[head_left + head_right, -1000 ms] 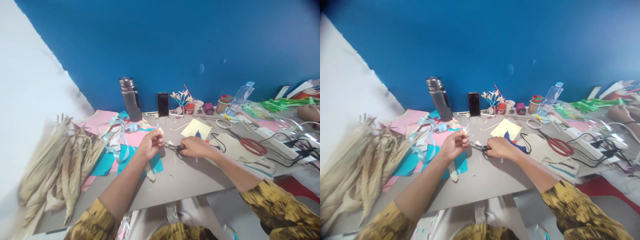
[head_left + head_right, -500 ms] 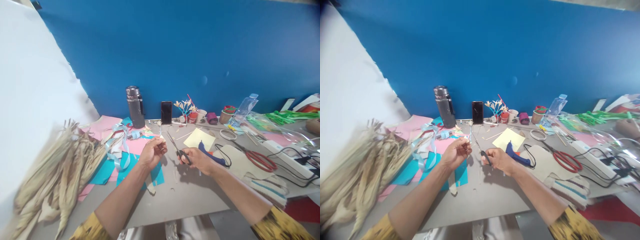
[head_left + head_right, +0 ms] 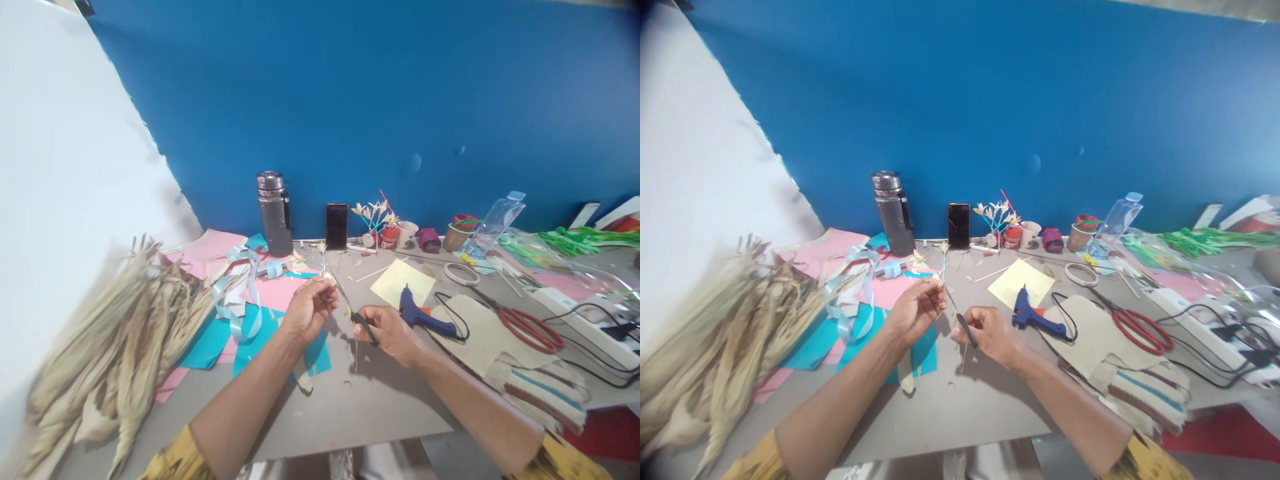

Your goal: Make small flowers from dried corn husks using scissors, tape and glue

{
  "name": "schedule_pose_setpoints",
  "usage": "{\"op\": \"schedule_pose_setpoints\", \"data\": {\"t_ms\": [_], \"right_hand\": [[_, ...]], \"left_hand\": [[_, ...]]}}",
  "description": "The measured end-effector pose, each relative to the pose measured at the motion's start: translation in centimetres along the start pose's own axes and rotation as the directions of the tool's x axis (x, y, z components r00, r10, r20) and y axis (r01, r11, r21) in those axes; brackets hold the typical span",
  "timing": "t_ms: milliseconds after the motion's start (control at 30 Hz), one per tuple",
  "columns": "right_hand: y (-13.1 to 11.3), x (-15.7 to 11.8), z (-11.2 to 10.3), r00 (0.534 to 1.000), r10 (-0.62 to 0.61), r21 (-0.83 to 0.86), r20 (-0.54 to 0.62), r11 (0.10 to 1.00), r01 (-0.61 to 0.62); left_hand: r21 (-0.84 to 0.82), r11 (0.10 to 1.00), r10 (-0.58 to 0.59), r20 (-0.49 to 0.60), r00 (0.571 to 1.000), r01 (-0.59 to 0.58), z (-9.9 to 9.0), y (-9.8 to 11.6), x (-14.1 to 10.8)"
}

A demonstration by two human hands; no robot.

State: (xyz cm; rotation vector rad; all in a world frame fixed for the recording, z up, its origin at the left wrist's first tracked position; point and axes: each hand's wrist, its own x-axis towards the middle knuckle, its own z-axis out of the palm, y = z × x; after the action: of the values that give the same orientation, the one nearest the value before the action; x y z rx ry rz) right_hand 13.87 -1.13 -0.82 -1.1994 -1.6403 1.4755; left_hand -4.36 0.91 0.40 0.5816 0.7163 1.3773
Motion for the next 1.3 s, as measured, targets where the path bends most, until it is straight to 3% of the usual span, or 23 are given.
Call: {"op": "schedule_pose_setpoints", "data": {"t_ms": [333,900,1167,1300], "right_hand": [[1.05,0.59,0.05,0.999,-0.037,-0.052,-0.033,0.998,0.035],[0.34,0.15,0.27,0.999,-0.037,-0.015,-0.012,0.999,0.037],[0.64,0.16,0.84,1.0,0.012,0.046,-0.009,0.999,-0.011],[0.76,0.33,0.39,0.999,0.029,0.169,-0.025,0.985,-0.024]], "left_hand": [[-0.018,1.0,0.001,-0.017,1.0,-0.002,-0.21,-0.42,0.04],[0.006,1.0,-0.023,-0.046,0.999,0.024,0.07,0.02,-0.12],[0.01,0.999,-0.034,-0.048,0.998,0.034,-0.09,0.03,-0.04],[0.042,0.999,-0.024,-0.041,0.999,0.026,-0.17,0.16,-0.07]]}}
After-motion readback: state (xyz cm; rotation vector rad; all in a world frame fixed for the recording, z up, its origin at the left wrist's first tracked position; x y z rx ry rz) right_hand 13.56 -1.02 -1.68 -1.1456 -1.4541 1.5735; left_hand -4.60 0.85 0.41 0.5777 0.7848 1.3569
